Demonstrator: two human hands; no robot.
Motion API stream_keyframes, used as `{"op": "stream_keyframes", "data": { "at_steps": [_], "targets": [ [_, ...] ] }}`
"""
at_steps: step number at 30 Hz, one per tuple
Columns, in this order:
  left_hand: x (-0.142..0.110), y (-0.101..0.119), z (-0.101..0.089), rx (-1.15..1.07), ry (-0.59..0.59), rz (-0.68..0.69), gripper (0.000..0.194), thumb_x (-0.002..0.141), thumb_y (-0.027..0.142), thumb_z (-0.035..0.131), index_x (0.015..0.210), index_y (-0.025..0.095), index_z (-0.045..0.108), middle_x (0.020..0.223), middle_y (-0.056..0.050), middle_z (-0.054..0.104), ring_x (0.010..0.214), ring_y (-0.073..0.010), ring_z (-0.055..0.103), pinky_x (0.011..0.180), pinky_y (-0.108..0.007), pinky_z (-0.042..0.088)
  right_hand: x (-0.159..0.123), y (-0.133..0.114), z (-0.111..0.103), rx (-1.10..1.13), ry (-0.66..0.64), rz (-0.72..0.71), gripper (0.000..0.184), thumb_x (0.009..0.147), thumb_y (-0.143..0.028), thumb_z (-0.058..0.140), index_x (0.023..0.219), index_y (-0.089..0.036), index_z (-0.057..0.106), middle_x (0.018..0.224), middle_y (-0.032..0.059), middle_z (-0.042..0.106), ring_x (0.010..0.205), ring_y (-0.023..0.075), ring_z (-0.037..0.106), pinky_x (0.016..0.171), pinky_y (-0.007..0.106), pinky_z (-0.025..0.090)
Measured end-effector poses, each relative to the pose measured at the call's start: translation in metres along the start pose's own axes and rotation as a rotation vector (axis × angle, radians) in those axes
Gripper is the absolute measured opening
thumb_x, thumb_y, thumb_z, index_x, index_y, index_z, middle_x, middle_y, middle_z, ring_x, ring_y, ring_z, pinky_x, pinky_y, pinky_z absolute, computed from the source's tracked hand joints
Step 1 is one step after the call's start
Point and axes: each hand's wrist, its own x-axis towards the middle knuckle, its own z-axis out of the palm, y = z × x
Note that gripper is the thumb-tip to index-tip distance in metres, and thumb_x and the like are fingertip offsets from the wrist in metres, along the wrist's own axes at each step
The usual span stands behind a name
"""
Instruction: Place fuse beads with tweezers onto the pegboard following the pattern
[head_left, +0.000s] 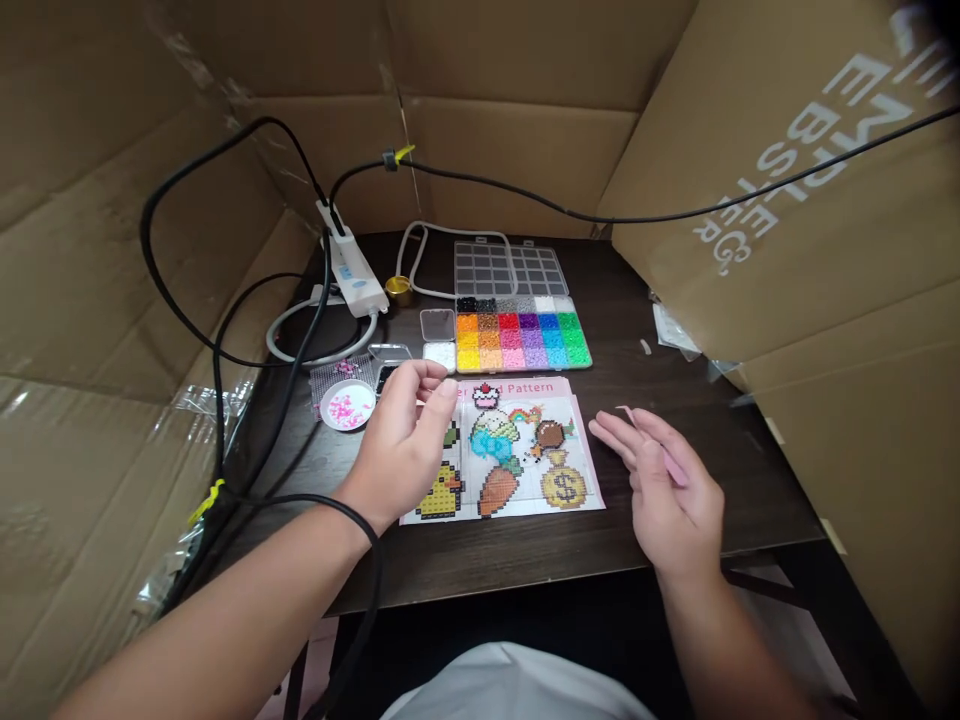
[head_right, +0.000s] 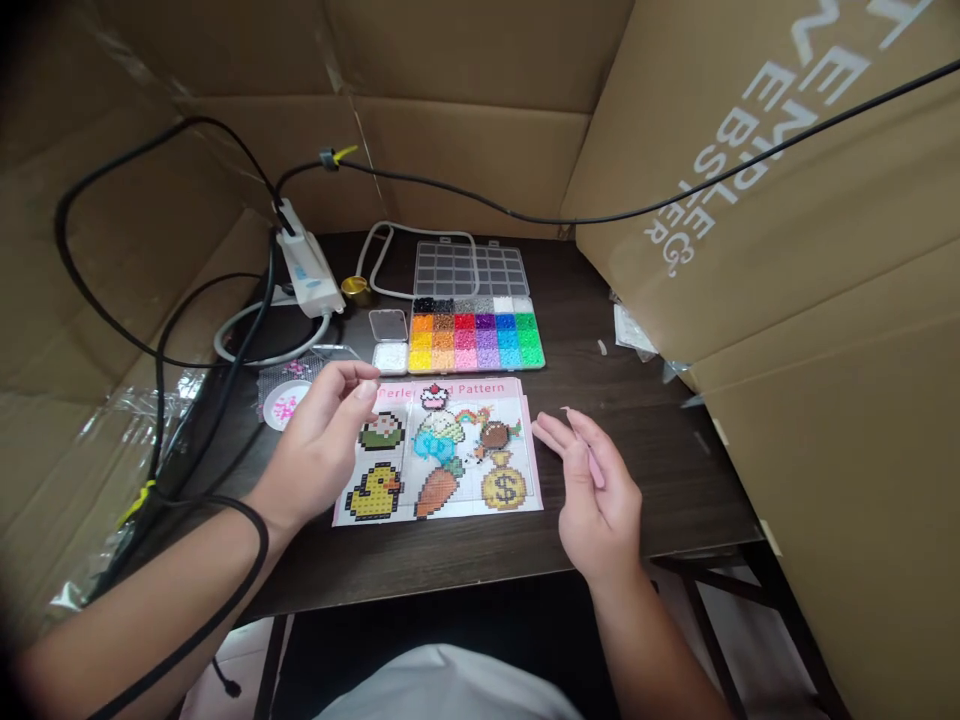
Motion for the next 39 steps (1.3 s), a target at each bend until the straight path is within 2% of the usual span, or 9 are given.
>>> {"op": "stream_keyframes", "data": {
  "at_steps": [7,10,13,16,19,23,30,35,39],
  "targets": [
    [-0.026,0.005,0.013,0.264,-0.138,0.704,0.004,0.091,0.018,0.058,0.090,0.021,0.060,0.087,-0.005,0.055,0.084,-0.0216,0.055,0.078,-0.037,0.048,0.037,-0.003,-0.011,0.107,-0.051,-0.003,0.040,0.106,-0.046,0.050,0.135,-0.022,0.063,0.098,0.0089,0.081,0.080,0.0238,0.079,0.083,0.051,0.062],
    [-0.047,0.014,0.028,0.256,-0.305,1.014,0.005,0.087,0.021,0.060,0.090,0.017,0.062,0.089,-0.010,0.061,0.078,-0.0214,0.054,0.070,-0.036,0.050,0.067,-0.012,-0.011,0.141,-0.109,-0.029,0.047,0.103,-0.055,0.051,0.134,-0.022,0.064,0.090,0.0069,0.079,0.070,0.0197,0.074,0.070,0.042,0.062],
    [-0.069,0.022,0.046,0.428,-0.595,1.153,0.017,0.092,0.031,0.058,0.088,0.016,0.065,0.090,-0.013,0.066,0.080,-0.0242,0.058,0.072,-0.039,0.052,0.095,-0.024,-0.003,0.113,-0.199,0.012,0.052,0.097,-0.062,0.059,0.125,-0.020,0.070,0.087,0.0058,0.078,0.065,0.0167,0.071,0.066,0.036,0.060],
    [-0.091,0.022,0.067,0.567,-0.770,1.157,0.037,0.098,0.047,0.051,0.103,0.015,0.068,0.105,-0.016,0.069,0.102,-0.0316,0.065,0.082,-0.041,0.053,0.113,-0.030,0.011,0.045,-0.333,0.040,0.047,0.093,-0.060,0.065,0.110,-0.017,0.076,0.083,0.0055,0.077,0.061,0.0141,0.068,0.068,0.035,0.060],
    [-0.108,0.016,0.089,0.689,-0.731,1.152,0.048,0.101,0.052,0.045,0.130,0.019,0.065,0.134,-0.021,0.065,0.127,-0.0390,0.059,0.097,-0.051,0.048,0.123,-0.027,0.024,0.018,-0.483,0.032,0.043,0.088,-0.058,0.072,0.103,-0.017,0.077,0.077,0.0040,0.077,0.062,0.0155,0.069,0.068,0.036,0.060],
    [-0.117,0.004,0.109,0.743,-0.666,1.115,0.049,0.100,0.043,0.047,0.142,0.023,0.061,0.153,-0.023,0.053,0.141,-0.0429,0.048,0.105,-0.060,0.041,0.127,-0.013,0.028,0.077,-0.537,0.079,0.040,0.084,-0.053,0.078,0.101,-0.018,0.077,0.064,0.0007,0.073,0.066,0.0187,0.072,0.067,0.036,0.060],
    [-0.115,-0.004,0.109,0.761,-0.613,0.962,0.044,0.101,0.040,0.046,0.141,0.032,0.064,0.157,-0.017,0.051,0.142,-0.0411,0.047,0.105,-0.063,0.038,0.123,-0.002,0.018,0.223,-0.543,0.286,0.036,0.086,-0.052,0.077,0.099,-0.018,0.076,0.076,0.0041,0.079,0.050,0.0134,0.065,0.052,0.030,0.055],
    [-0.112,-0.007,0.109,0.720,-0.631,0.921,0.040,0.101,0.041,0.047,0.135,0.036,0.069,0.152,-0.013,0.058,0.137,-0.0391,0.051,0.103,-0.063,0.038,0.121,-0.007,0.016,0.108,-0.521,0.244,0.042,0.088,-0.061,0.072,0.100,-0.021,0.077,0.093,0.0076,0.082,0.059,0.0168,0.069,0.058,0.035,0.060],
    [-0.113,-0.010,0.110,0.711,-0.639,0.906,0.040,0.101,0.040,0.046,0.132,0.037,0.071,0.152,-0.011,0.058,0.137,-0.0395,0.051,0.103,-0.064,0.037,0.117,-0.006,0.013,0.043,-0.534,0.161,0.032,0.094,-0.051,0.068,0.102,-0.022,0.079,0.102,0.0083,0.081,0.069,0.0195,0.073,0.067,0.040,0.064]
  ]
}}
